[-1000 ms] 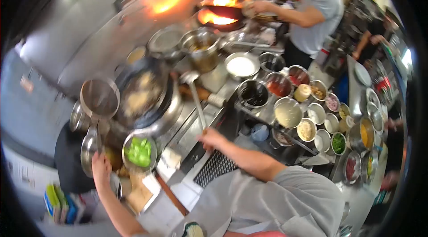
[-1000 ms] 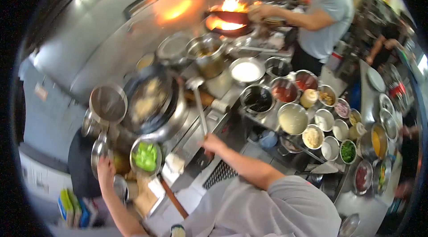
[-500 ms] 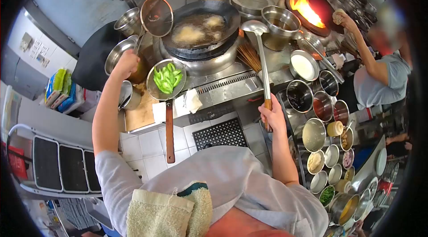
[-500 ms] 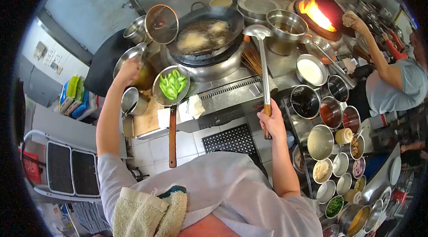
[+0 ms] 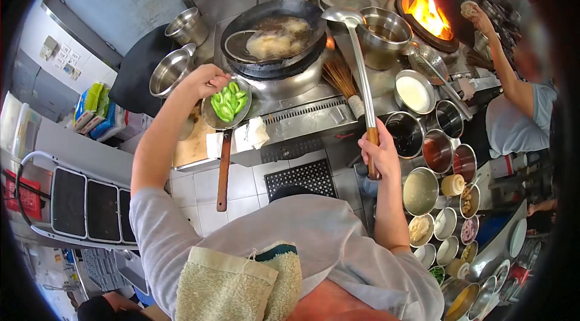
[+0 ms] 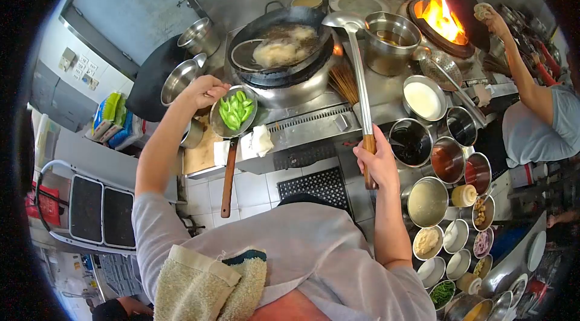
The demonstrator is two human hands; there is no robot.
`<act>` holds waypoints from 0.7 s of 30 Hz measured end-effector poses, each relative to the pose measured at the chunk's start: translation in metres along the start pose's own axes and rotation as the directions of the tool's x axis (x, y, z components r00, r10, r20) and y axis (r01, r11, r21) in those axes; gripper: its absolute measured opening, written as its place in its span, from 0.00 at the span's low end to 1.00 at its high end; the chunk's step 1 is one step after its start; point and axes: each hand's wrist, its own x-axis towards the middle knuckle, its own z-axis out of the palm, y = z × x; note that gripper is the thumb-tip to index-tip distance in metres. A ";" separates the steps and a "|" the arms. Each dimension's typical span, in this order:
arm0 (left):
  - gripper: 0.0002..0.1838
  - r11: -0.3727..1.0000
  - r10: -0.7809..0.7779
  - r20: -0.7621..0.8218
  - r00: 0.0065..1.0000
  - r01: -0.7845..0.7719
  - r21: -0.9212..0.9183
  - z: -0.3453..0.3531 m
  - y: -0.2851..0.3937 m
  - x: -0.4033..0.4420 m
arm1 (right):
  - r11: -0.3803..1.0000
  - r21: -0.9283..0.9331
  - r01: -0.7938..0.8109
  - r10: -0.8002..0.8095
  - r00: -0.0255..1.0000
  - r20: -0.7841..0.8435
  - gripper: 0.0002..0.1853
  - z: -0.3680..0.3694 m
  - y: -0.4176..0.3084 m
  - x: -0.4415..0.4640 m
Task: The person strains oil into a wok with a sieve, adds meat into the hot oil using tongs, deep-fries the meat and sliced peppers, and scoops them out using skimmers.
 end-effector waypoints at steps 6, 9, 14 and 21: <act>0.07 0.987 -0.095 0.108 0.990 0.107 -0.116 0.015 0.002 0.027 | 0.999 0.042 0.009 -0.010 0.999 0.042 0.28 0.023 -0.017 0.041; 0.10 0.975 -0.110 0.192 0.975 0.143 -0.171 0.012 0.004 0.053 | 0.999 0.022 0.024 -0.026 0.997 0.067 0.29 0.041 -0.025 0.063; 0.05 0.998 -0.061 0.258 0.964 0.063 0.004 -0.014 0.009 0.102 | 0.999 -0.016 0.049 -0.047 0.996 0.074 0.29 0.059 -0.025 0.093; 0.04 0.771 0.194 0.278 0.941 -0.322 0.549 -0.098 0.052 0.094 | 0.997 -0.067 0.027 -0.019 0.992 0.124 0.26 0.085 -0.019 0.150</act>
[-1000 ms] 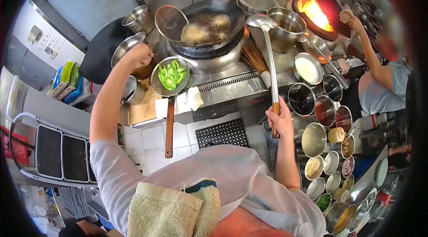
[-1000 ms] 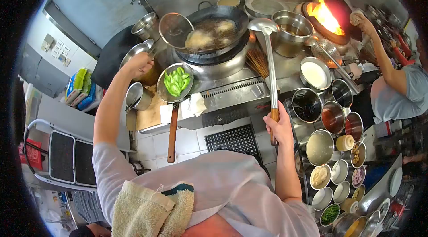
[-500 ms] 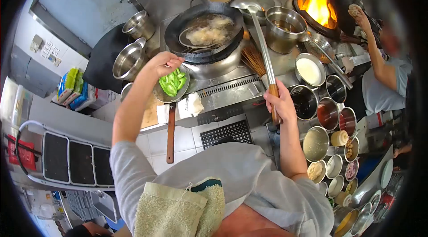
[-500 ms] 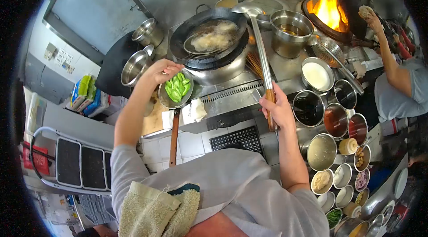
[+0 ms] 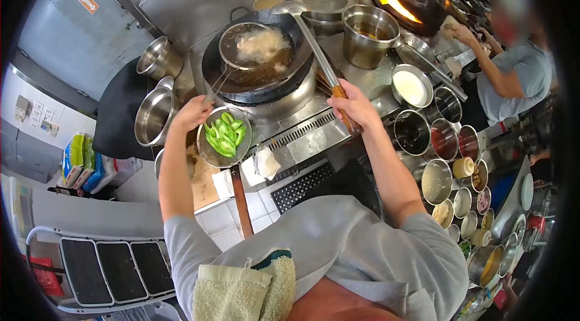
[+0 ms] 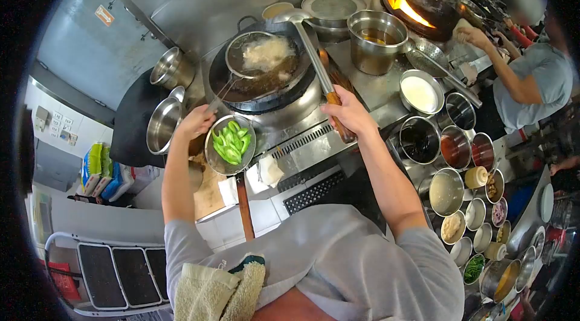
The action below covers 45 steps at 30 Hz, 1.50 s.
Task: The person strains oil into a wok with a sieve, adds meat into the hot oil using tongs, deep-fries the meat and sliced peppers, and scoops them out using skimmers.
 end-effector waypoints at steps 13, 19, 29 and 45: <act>0.09 0.940 -0.185 0.182 0.966 0.228 -0.254 0.066 0.018 -0.056 | 0.995 -0.070 -0.076 0.071 0.995 -0.063 0.28 0.026 0.034 -0.029; 0.08 0.846 -0.109 0.155 0.982 0.174 -0.504 0.082 0.003 -0.034 | 1.000 0.010 -0.022 0.023 0.998 -0.057 0.25 0.027 0.040 -0.032; 0.08 0.860 0.190 -0.016 0.982 -0.174 -0.479 0.132 -0.029 -0.064 | 0.992 -0.050 0.119 -0.122 0.990 -0.067 0.27 0.015 -0.002 -0.060; 0.07 0.641 0.167 -0.194 0.967 -0.256 -0.724 0.211 -0.029 -0.089 | 0.967 -0.190 0.172 -0.130 0.968 0.215 0.18 0.014 -0.039 0.085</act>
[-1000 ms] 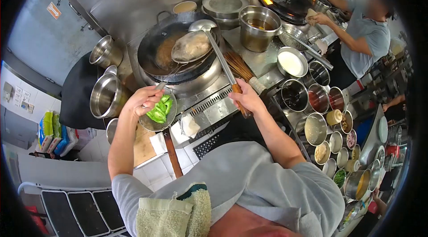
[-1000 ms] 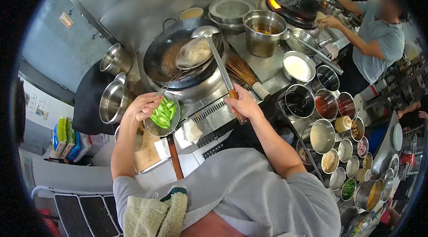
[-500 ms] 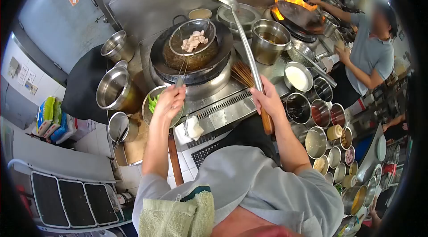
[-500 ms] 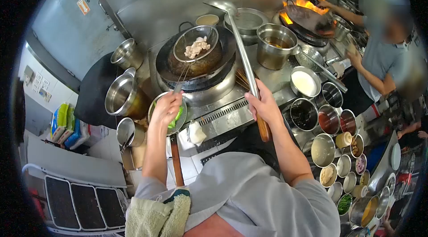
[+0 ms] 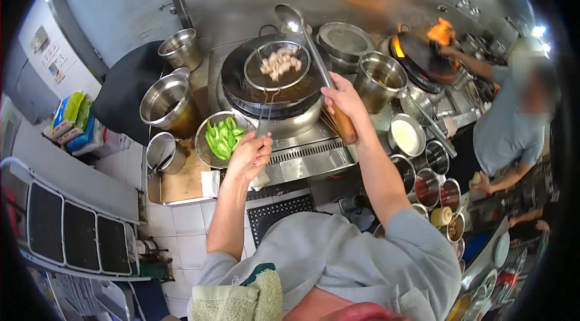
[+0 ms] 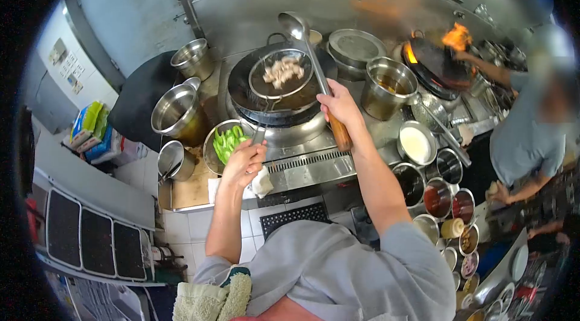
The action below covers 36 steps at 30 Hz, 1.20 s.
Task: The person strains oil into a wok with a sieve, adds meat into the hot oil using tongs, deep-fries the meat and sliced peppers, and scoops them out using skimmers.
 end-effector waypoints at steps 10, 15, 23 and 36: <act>0.07 0.978 0.091 -0.041 0.995 -0.082 0.192 0.021 -0.018 -0.007 | 0.924 0.371 -0.092 0.094 0.995 0.013 0.14 0.013 0.001 -0.071; 0.05 0.980 -0.062 0.043 0.997 0.053 0.192 0.005 -0.014 0.015 | -0.188 0.927 -0.325 0.025 0.942 0.335 0.06 0.051 0.028 -0.075; 0.07 0.972 -0.162 0.264 0.951 0.199 -0.122 -0.044 0.007 0.029 | -0.510 0.836 -0.204 -0.144 0.978 0.151 0.05 0.110 -0.030 -0.105; 0.11 0.561 0.227 0.396 0.890 -0.452 0.694 -0.001 -0.046 0.067 | 0.187 0.697 0.692 -0.064 0.717 -0.694 0.18 0.175 -0.049 -0.504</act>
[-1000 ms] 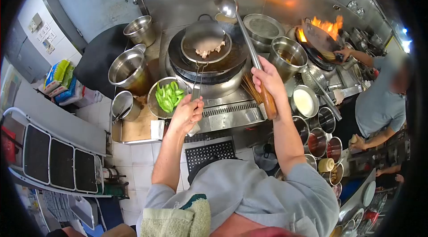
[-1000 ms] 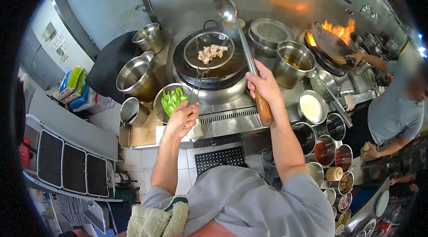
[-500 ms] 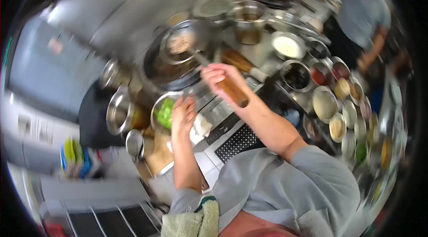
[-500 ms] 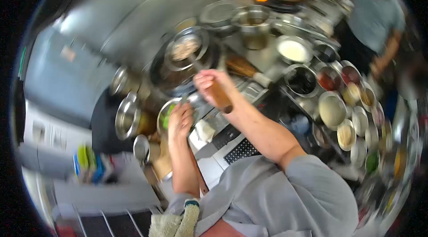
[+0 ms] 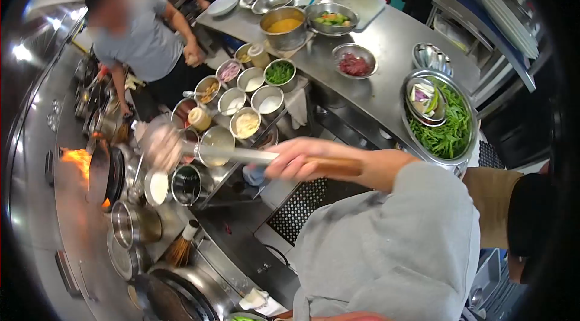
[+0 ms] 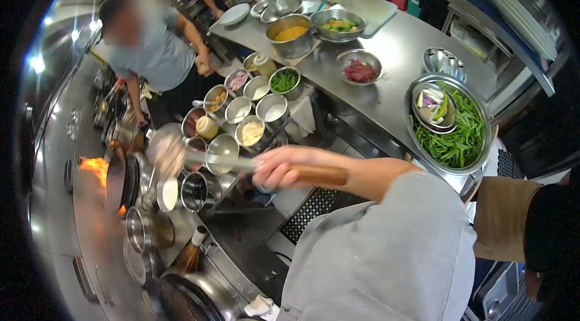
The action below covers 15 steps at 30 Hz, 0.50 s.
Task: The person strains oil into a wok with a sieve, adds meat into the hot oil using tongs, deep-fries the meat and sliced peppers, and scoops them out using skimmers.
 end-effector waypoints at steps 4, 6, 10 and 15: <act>0.09 0.967 0.177 0.016 0.984 -0.177 0.181 0.017 -0.001 0.007 | 0.799 -0.426 0.424 -0.554 0.794 -0.250 0.24 0.032 -0.037 -0.120; 0.09 0.920 0.269 0.013 0.963 -0.261 0.291 0.020 0.000 0.009 | 0.581 -0.674 0.457 -0.783 0.539 -0.309 0.23 0.039 -0.052 -0.160; 0.08 0.802 0.417 -0.028 0.908 -0.354 0.481 0.015 0.001 0.014 | 0.373 -0.775 0.511 -0.923 0.117 -0.367 0.17 0.044 -0.070 -0.208; 0.08 0.506 0.635 -0.007 0.772 -0.409 0.760 -0.006 0.006 0.019 | 0.308 -0.627 0.715 -0.951 0.235 -0.199 0.06 0.043 -0.081 -0.249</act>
